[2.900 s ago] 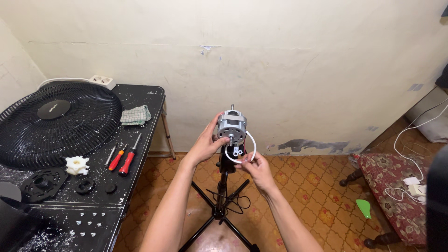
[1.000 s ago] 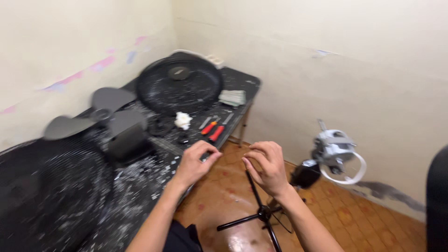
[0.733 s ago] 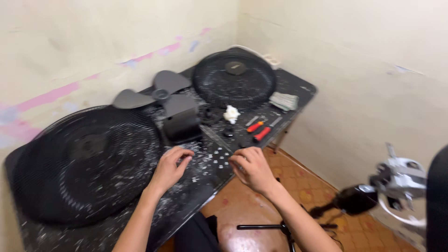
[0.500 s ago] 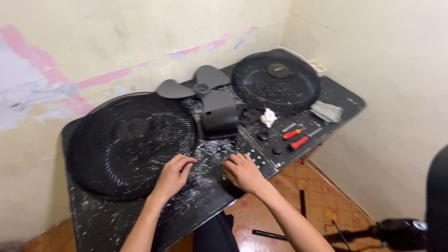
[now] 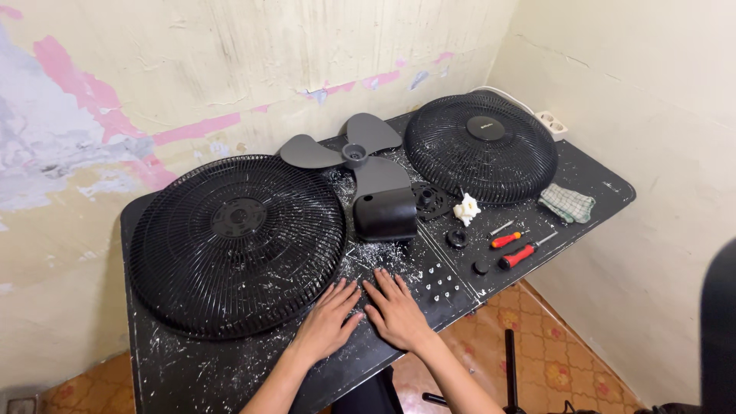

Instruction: The person assembles a fan motor by attaching a metal bracket and securing it with a screwdriver, then installs a white plastic gear onto the motor shaft. The motor is mounted on a tripod stand while the person works.

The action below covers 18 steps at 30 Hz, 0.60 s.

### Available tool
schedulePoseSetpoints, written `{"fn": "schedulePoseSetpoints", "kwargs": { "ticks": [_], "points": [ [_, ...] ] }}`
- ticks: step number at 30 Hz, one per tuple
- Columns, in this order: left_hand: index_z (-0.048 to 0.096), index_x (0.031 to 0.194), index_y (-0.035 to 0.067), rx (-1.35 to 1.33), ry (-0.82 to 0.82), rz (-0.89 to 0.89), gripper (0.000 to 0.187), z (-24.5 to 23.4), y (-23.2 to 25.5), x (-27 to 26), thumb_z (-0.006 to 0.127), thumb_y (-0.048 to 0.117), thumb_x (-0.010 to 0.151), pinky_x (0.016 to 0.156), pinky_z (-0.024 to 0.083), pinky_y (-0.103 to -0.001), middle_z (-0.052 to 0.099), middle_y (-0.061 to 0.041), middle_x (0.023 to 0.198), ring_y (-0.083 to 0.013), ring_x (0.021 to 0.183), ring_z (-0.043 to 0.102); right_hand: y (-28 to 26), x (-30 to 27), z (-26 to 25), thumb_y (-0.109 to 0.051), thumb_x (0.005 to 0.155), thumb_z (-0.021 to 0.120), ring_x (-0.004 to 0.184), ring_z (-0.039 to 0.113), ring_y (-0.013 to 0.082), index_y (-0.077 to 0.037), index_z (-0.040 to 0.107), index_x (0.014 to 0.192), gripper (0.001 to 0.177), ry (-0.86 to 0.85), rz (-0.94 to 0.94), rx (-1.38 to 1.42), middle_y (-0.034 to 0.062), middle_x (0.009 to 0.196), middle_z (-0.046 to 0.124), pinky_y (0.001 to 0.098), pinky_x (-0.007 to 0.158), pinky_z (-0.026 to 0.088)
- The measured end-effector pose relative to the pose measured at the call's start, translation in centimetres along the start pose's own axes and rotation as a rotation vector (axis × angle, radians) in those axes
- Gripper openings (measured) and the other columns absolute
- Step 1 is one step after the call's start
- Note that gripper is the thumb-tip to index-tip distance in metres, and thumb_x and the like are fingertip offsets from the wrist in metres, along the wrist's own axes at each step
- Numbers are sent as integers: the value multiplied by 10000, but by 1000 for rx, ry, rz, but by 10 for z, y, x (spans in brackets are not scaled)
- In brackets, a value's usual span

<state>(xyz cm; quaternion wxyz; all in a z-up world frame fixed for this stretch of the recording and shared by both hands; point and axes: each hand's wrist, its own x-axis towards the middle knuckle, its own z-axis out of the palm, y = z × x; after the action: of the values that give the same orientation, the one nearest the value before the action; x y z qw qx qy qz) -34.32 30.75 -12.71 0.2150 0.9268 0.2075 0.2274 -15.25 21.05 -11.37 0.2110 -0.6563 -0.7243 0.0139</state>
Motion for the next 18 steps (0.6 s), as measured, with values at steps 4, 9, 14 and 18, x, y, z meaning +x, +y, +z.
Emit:
{"fn": "schedulePoseSetpoints", "kwargs": {
  "ticks": [4, 9, 14, 18],
  "points": [
    [595, 1350, -40, -29, 19, -14, 504, -2, 3, 1, 646, 281, 965, 1205, 262, -454, 501, -202, 1501, -360, 1446, 392, -2, 6, -9, -242, 980, 578, 1381, 434, 392, -45, 573, 1374, 441, 85, 1, 41, 233, 1450, 505, 508, 1155, 287],
    [637, 1308, -26, -84, 20, -44, 482, -6, 2, 4, 686, 271, 932, 1207, 260, -457, 522, -197, 1483, -361, 1438, 404, 2, 45, -6, -188, 952, 606, 1101, 598, 333, -115, 602, 1333, 388, 20, 183, 24, 137, 1134, 636, 454, 959, 481],
    [651, 1296, -14, -107, 17, -69, 471, -6, 3, 6, 702, 260, 917, 1208, 258, -460, 526, -191, 1481, -357, 1438, 408, 15, 82, 8, -154, 944, 599, 832, 696, 365, -69, 575, 1359, 425, 131, 111, 53, 165, 1009, 709, 464, 707, 559],
    [658, 1288, -3, -109, 16, -95, 462, -7, 4, 7, 706, 259, 911, 1206, 264, -456, 531, -183, 1479, -351, 1436, 414, 24, 93, 17, -171, 934, 607, 737, 707, 372, -85, 596, 1339, 414, 133, 94, 32, 162, 951, 732, 471, 626, 565]
  ]
}}
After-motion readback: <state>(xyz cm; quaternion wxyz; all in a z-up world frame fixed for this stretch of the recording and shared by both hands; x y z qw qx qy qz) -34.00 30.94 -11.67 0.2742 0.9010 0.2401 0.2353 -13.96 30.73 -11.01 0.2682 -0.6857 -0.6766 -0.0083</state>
